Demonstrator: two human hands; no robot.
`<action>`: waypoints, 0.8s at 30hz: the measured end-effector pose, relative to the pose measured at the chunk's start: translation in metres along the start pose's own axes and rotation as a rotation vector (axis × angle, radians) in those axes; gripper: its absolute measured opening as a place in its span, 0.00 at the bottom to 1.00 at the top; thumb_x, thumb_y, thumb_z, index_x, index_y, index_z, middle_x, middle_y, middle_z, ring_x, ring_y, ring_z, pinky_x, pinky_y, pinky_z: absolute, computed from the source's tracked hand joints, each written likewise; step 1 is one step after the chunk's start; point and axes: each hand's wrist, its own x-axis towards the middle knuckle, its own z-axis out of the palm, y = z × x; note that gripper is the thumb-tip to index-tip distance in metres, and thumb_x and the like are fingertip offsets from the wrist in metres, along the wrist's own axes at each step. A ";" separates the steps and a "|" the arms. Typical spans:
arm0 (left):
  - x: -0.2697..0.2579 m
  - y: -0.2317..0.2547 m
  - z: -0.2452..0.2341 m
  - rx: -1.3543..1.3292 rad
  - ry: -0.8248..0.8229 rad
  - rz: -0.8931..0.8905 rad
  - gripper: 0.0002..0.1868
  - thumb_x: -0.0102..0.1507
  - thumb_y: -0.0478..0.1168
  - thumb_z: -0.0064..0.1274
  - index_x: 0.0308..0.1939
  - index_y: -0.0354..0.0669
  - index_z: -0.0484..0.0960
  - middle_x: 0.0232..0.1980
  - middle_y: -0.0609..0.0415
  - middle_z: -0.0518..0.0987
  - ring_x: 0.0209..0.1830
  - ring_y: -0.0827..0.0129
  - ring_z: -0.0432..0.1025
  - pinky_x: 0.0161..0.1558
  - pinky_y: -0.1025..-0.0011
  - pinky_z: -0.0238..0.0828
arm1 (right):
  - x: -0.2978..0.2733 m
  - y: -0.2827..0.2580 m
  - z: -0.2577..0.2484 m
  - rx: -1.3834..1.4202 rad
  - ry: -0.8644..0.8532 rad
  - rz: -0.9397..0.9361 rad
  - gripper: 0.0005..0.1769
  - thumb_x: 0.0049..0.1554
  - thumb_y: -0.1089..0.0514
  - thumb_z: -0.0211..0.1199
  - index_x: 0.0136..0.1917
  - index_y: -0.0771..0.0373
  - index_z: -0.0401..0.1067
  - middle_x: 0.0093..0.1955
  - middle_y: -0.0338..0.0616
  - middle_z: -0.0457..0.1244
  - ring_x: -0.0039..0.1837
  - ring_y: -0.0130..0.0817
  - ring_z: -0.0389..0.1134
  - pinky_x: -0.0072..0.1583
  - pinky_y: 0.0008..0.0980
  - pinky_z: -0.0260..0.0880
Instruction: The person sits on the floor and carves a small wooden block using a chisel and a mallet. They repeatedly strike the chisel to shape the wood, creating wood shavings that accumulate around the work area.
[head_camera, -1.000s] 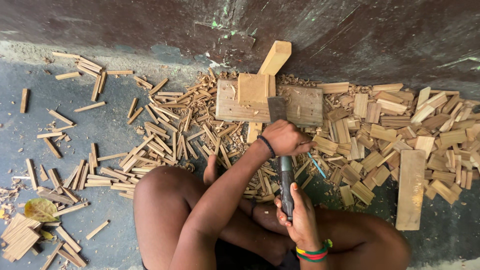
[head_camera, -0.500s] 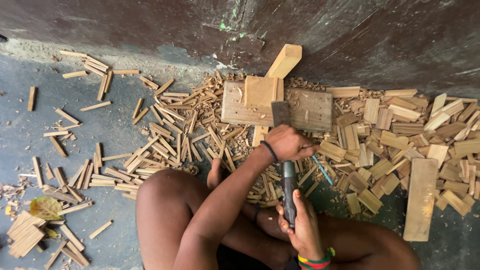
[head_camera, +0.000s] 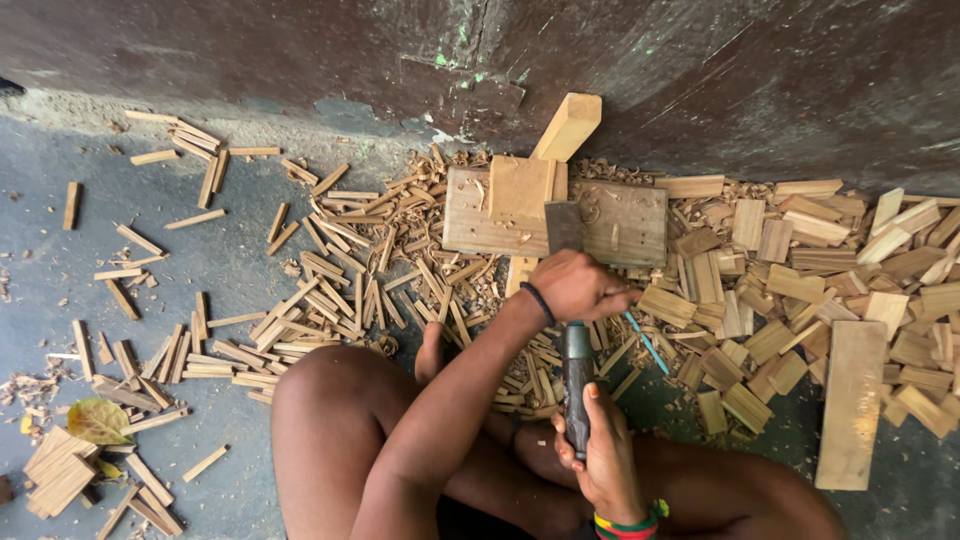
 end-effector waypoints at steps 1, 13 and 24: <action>0.001 -0.003 0.001 -0.018 -0.017 -0.023 0.16 0.65 0.57 0.52 0.40 0.58 0.91 0.26 0.53 0.84 0.18 0.60 0.77 0.25 0.61 0.75 | 0.001 -0.001 0.000 -0.007 -0.005 -0.002 0.22 0.63 0.38 0.50 0.52 0.60 0.62 0.32 0.47 0.62 0.24 0.28 0.58 0.24 0.22 0.49; 0.009 -0.017 -0.002 0.004 -0.088 -0.033 0.22 0.65 0.59 0.53 0.26 0.50 0.86 0.22 0.52 0.81 0.18 0.58 0.75 0.28 0.58 0.73 | -0.002 -0.010 0.024 0.005 0.007 0.118 0.21 0.62 0.36 0.50 0.54 0.54 0.63 0.33 0.43 0.60 0.26 0.27 0.58 0.25 0.21 0.48; 0.031 -0.022 -0.018 0.090 -0.128 -0.055 0.18 0.64 0.58 0.53 0.35 0.52 0.90 0.29 0.48 0.84 0.26 0.53 0.78 0.34 0.56 0.76 | 0.015 -0.026 0.037 0.014 0.010 0.093 0.20 0.63 0.36 0.51 0.53 0.54 0.62 0.32 0.44 0.60 0.26 0.28 0.58 0.24 0.22 0.48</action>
